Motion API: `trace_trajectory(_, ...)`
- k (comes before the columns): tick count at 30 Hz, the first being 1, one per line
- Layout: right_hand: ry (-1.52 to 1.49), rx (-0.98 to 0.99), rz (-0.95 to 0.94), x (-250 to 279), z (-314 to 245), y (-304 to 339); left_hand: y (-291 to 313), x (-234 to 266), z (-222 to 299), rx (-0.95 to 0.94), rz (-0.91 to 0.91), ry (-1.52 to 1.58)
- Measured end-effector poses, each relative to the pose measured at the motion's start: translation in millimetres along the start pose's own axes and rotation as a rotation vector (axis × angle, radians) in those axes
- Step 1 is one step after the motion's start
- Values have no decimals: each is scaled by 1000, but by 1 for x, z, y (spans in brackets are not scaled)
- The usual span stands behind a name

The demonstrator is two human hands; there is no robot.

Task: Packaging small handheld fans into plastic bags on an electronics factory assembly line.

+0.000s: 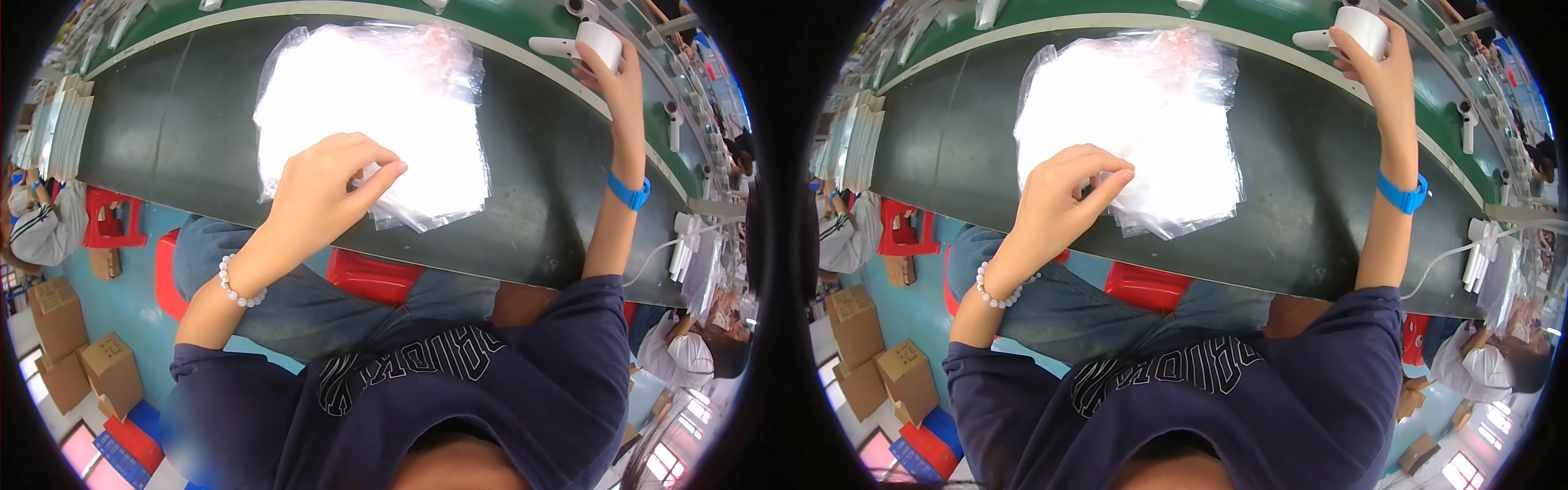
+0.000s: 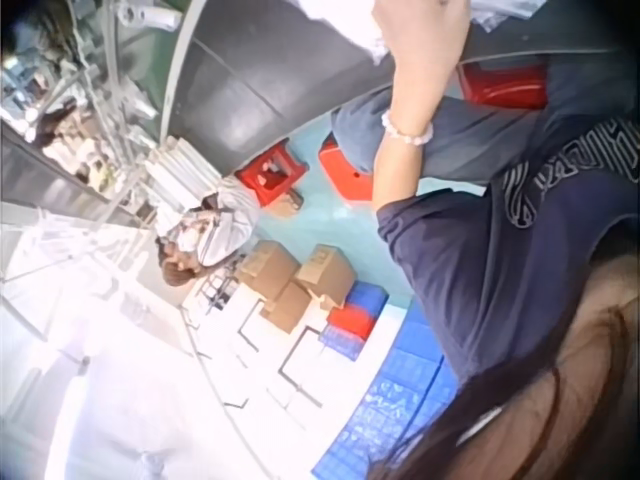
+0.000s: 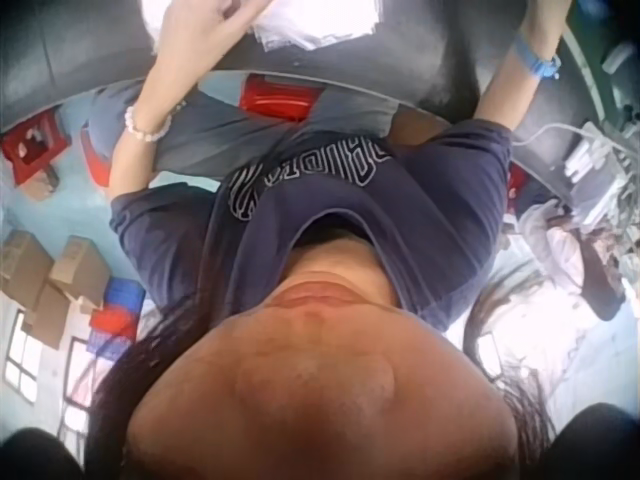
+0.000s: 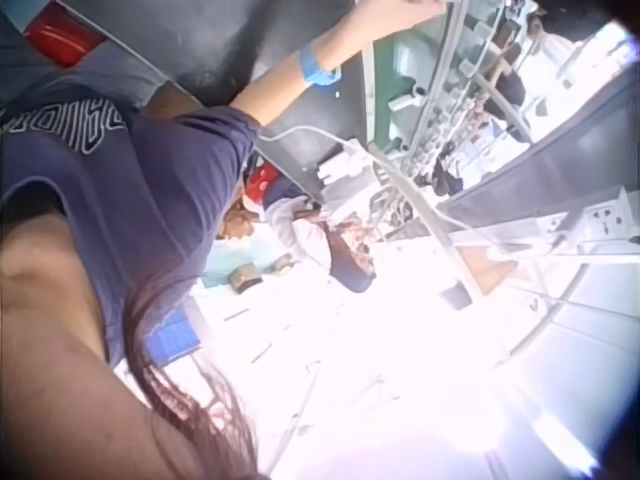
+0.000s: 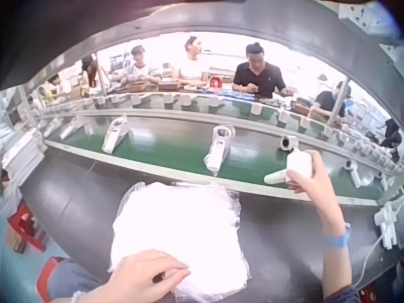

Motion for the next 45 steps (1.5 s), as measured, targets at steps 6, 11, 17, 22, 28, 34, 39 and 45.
trace_trajectory(6,-324,20,-156,32,-59,36,7,-5,2,-180,91,-133)
trace_trajectory(11,-633,-78,-498,17,-91,88,9,0,7,-37,51,-13)
trace_trajectory(17,-610,-30,-631,3,-103,117,1,-1,11,59,70,348)
trace_trajectory(22,-495,5,-624,-13,-99,127,1,2,14,-16,19,423)
trace_trajectory(28,-622,-256,-796,-16,-108,133,6,6,20,73,55,678)
trace_trajectory(34,-460,-71,-764,-11,-111,132,6,13,24,90,27,803)
trace_trajectory(39,-292,131,-746,-6,-107,130,7,8,20,65,9,834)
trace_trajectory(45,-25,510,-648,-10,-111,134,11,5,20,-24,-53,778)
Point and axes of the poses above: each hand's wrist, its own y-axis away from the middle knuckle, its own x-axis out of the back of the hand, z = x × y, the point moved 1 cm from there along -y, towards the middle knuckle, and after that the axes turned 13 degrees about z, right-handed, at the moved point
